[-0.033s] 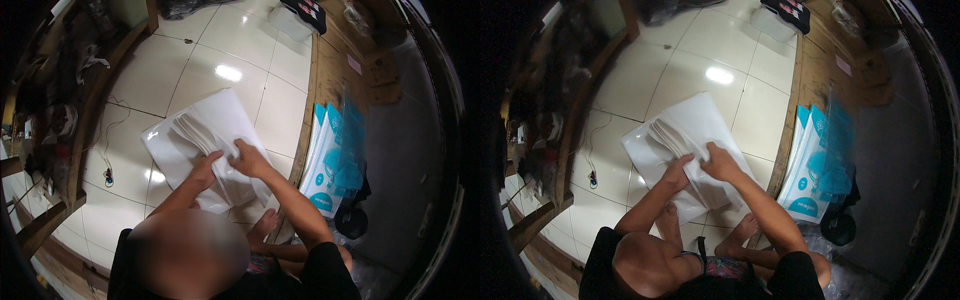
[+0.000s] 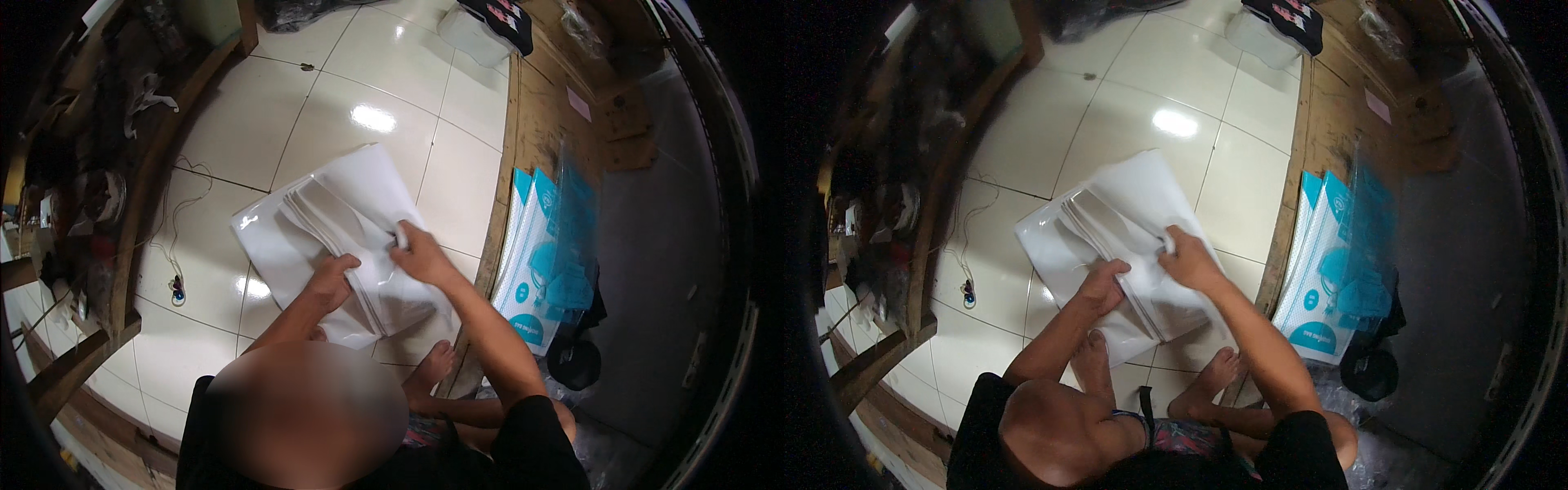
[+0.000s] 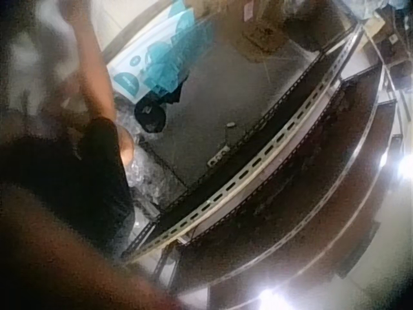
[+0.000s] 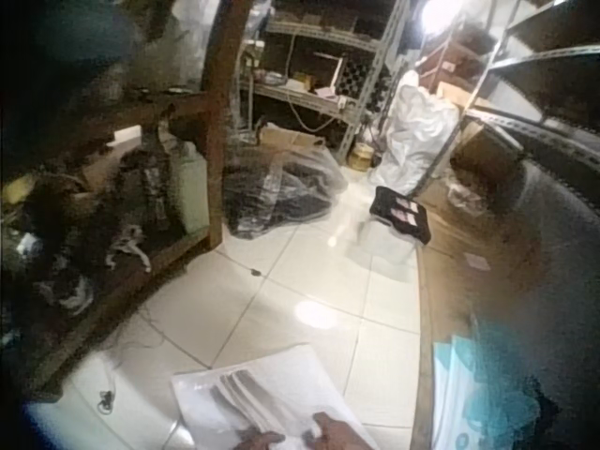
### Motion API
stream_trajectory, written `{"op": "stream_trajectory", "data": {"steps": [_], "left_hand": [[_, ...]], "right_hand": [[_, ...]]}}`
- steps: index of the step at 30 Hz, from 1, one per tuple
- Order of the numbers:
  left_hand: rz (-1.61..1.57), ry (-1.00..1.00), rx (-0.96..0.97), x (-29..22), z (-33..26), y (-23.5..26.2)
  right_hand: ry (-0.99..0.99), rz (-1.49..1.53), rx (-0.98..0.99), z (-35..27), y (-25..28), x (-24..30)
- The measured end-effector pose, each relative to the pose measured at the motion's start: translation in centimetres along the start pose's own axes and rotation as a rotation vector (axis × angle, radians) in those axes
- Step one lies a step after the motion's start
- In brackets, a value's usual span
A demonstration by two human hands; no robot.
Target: The person sits on the floor and separates a stack of white plastic sheets by hand. They repeatedly peel individual sheets from the top of the stack and place them back down, working through the pile.
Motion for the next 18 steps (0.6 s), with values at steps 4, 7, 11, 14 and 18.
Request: {"op": "stream_trajectory", "data": {"steps": [4, 7, 11, 14, 18], "left_hand": [[0.092, -0.012, -0.016, 0.0, -0.1, -0.6], [0.128, -0.067, -0.018, 0.0, 0.6, -1.4], [0.183, -0.083, -0.105, 0.5, 1.6, -0.3], [0.133, -0.017, -0.046, 0.0, 1.1, -1.2], [0.115, -0.042, -0.058, 0.3, 1.0, -0.8]], "right_hand": [[0.001, 0.379, -0.052, 0.0, 2.7, -2.1], [-0.002, 0.244, -0.001, -0.2, 1.8, -0.5], [0.019, -0.189, 0.071, 0.8, -2.0, 0.9], [-0.008, -0.034, 0.088, 1.1, -1.3, -0.4], [0.023, 0.312, -0.022, 1.1, 1.0, -1.9]]}}
Point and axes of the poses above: each hand's wrist, its own z-axis towards the middle knuckle, its own y-axis out of the back of the hand, x = y × z, the point moved 1 cm from there along z, towards the middle knuckle, and after that the axes turned 2 degrees about z, right-handed, at the moved point
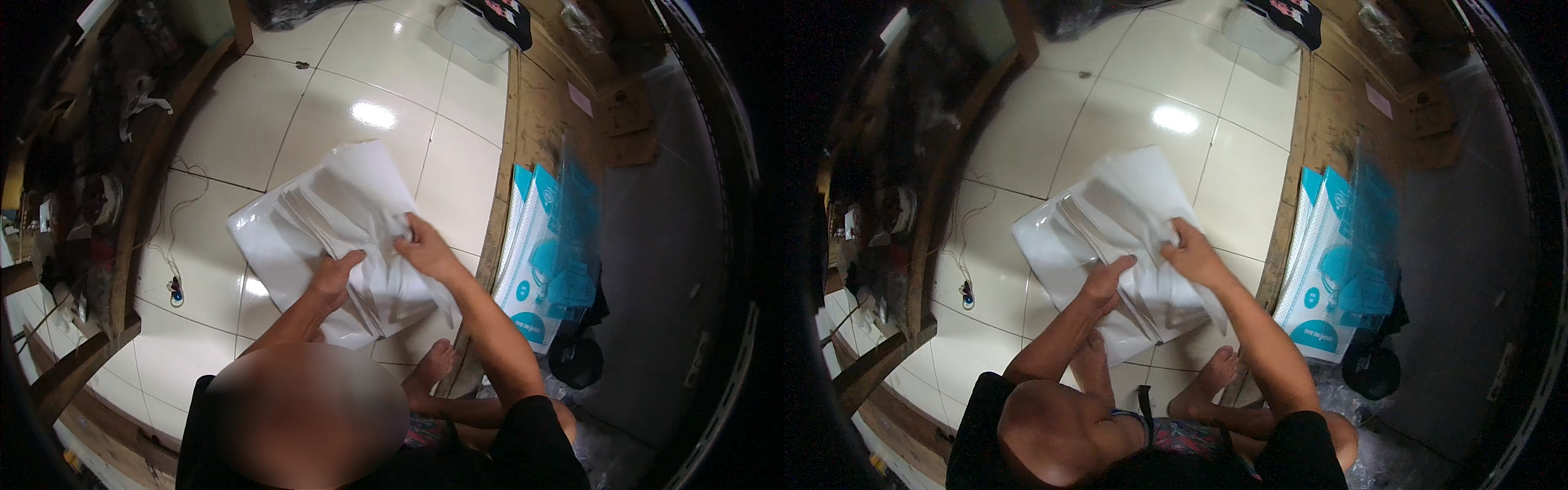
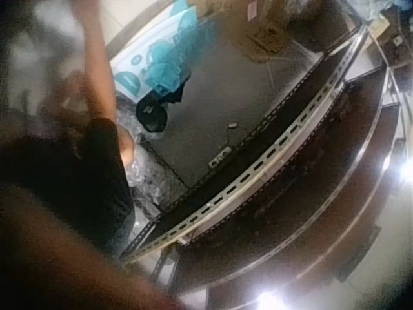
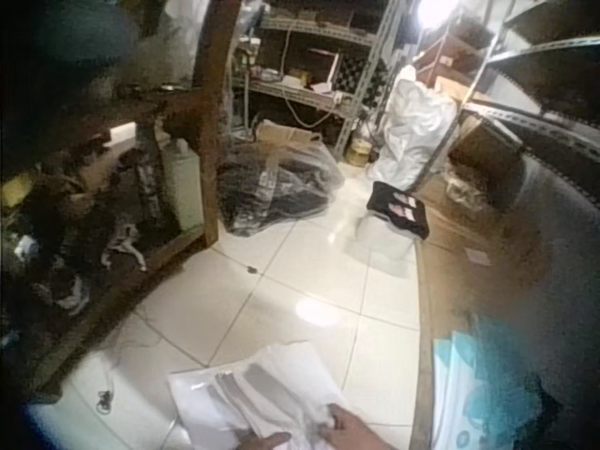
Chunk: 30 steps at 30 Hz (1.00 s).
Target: The person sits on the floor and separates a stack of white plastic sheets by hand. They repeatedly peel individual sheets from the top of the stack and place them back down, working through the pile.
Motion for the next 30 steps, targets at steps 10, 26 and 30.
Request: {"op": "stream_trajectory", "data": {"steps": [10, 26, 30], "left_hand": [[0.016, -0.025, -0.051, -0.7, -0.6, -1.1], [-0.068, 0.071, 0.240, -1.0, -0.5, 1.2], [-0.001, 0.024, 0.058, -1.0, -0.8, -0.1]], "right_hand": [[-0.033, -0.291, 0.090, -0.1, 1.7, 2.3], [0.094, 0.000, -0.093, 0.5, 0.1, -0.4], [-0.001, 0.249, -0.028, -0.8, 2.4, 2.5]]}}
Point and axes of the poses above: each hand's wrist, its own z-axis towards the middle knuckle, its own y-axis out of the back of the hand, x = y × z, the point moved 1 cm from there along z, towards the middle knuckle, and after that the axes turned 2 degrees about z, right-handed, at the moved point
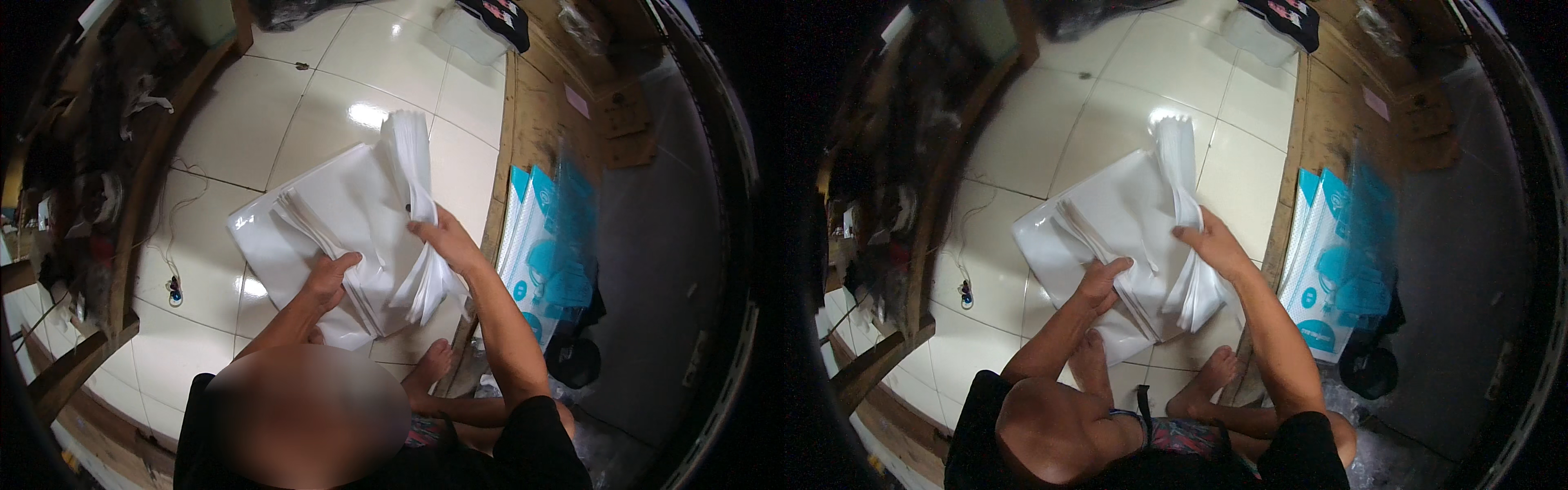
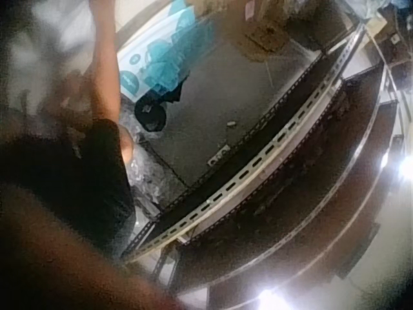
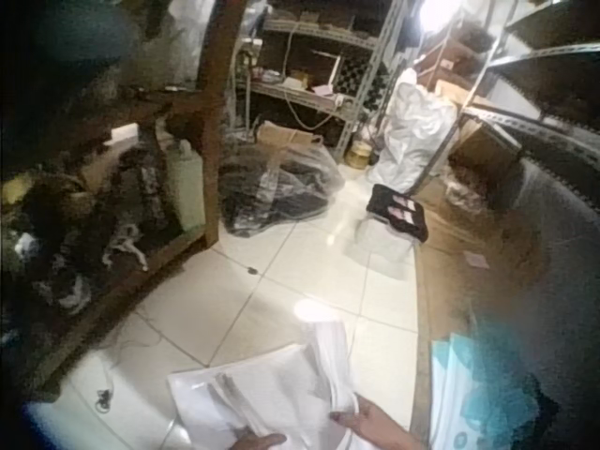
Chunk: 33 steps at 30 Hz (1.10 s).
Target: The person sits on the floor and separates a stack of white plastic sheets by hand. They repeatedly peel individual sheets from the top of the stack and place them back down, working through the pile.
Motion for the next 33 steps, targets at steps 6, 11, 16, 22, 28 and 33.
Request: {"op": "stream_trajectory", "data": {"steps": [6, 11, 16, 22, 28, 33], "left_hand": [[0.060, -0.041, -0.049, 0.1, 0.6, -0.9], [-0.084, -0.015, 0.083, -0.3, -0.2, 0.2], [-0.011, 0.023, 0.059, 0.2, -0.1, 1.0], [0.149, -0.110, -0.076, 0.3, 1.2, -1.2], [-0.045, 0.006, -0.086, -0.4, 0.3, -0.7], [0.070, 0.018, 0.050, -0.6, -0.1, 0.2]], "right_hand": [[-0.001, -0.716, 0.122, 0.0, -5.1, -2.5], [0.144, -0.608, -0.080, 1.5, -1.4, -6.1], [-0.012, -0.003, 0.034, -0.2, -0.5, 0.2], [0.138, -0.763, 0.075, 0.2, -5.1, -2.9], [0.053, -0.456, -0.054, 1.3, -2.9, -5.1], [0.019, 0.086, -0.045, 0.4, 0.5, -0.6]]}}
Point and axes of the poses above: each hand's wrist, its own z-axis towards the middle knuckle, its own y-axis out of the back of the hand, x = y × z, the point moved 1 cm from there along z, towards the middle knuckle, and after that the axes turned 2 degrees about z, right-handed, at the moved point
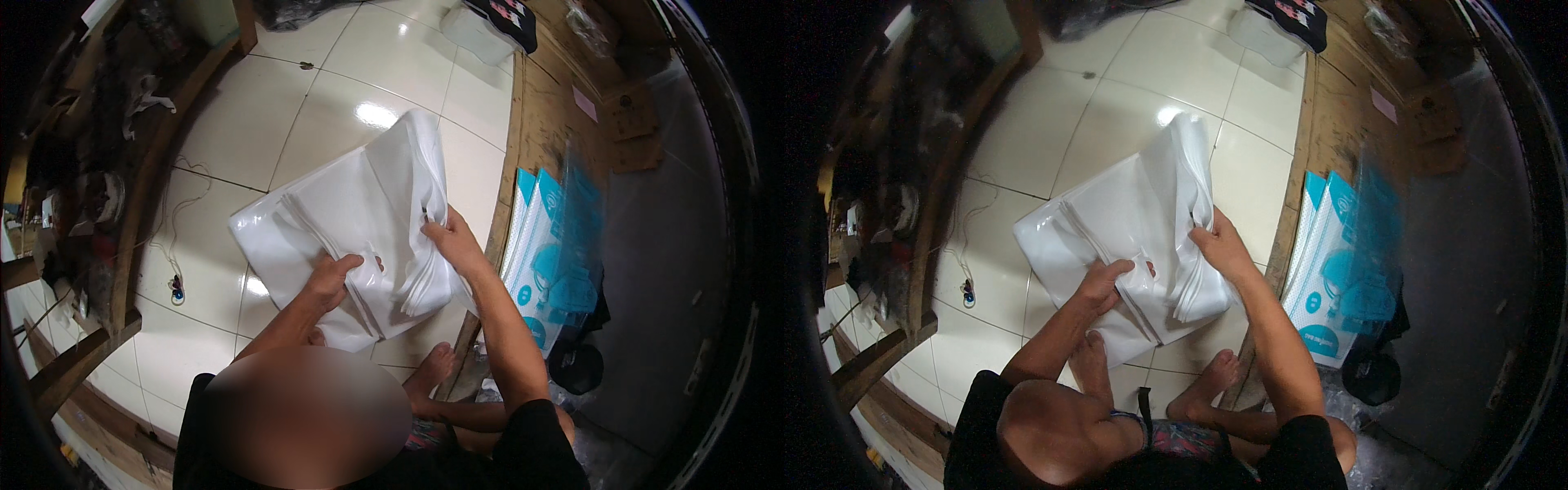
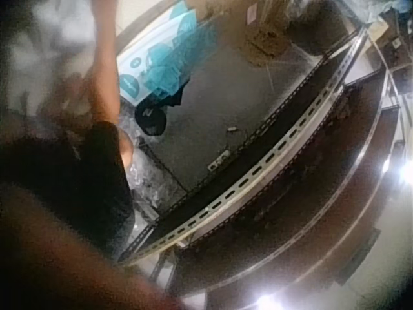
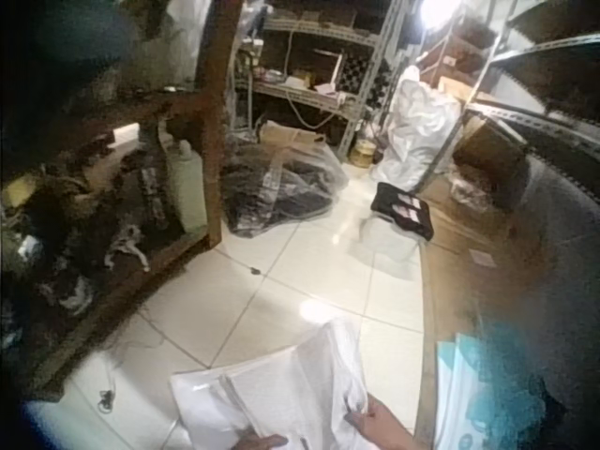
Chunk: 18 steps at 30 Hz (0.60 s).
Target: The person sits on the floor and separates a stack of white plastic sheets by hand. They repeatedly peel individual sheets from the top of the stack and place them back down, working through the pile.
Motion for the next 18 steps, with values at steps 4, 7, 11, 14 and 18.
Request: {"op": "stream_trajectory", "data": {"steps": [4, 7, 11, 14, 18], "left_hand": [[0.071, -0.054, -0.100, -0.3, 0.2, -2.3], [0.126, -0.085, -0.161, 0.2, 1.0, -1.6], [-0.084, 0.008, -0.120, 0.1, 0.5, -0.3], [-0.064, 0.016, -0.074, -0.4, -0.1, -0.8], [0.010, -0.035, -0.093, -0.3, -0.3, -0.5]], "right_hand": [[0.071, -0.668, 0.090, 0.0, -1.0, -1.1], [0.120, -0.842, 0.175, -0.6, -4.9, -2.2], [0.035, -0.677, 0.048, -0.4, -5.2, -2.4], [0.080, -0.510, -0.056, 0.2, -2.0, -3.4], [0.061, -0.134, -0.005, 0.0, 0.3, -1.0]]}}
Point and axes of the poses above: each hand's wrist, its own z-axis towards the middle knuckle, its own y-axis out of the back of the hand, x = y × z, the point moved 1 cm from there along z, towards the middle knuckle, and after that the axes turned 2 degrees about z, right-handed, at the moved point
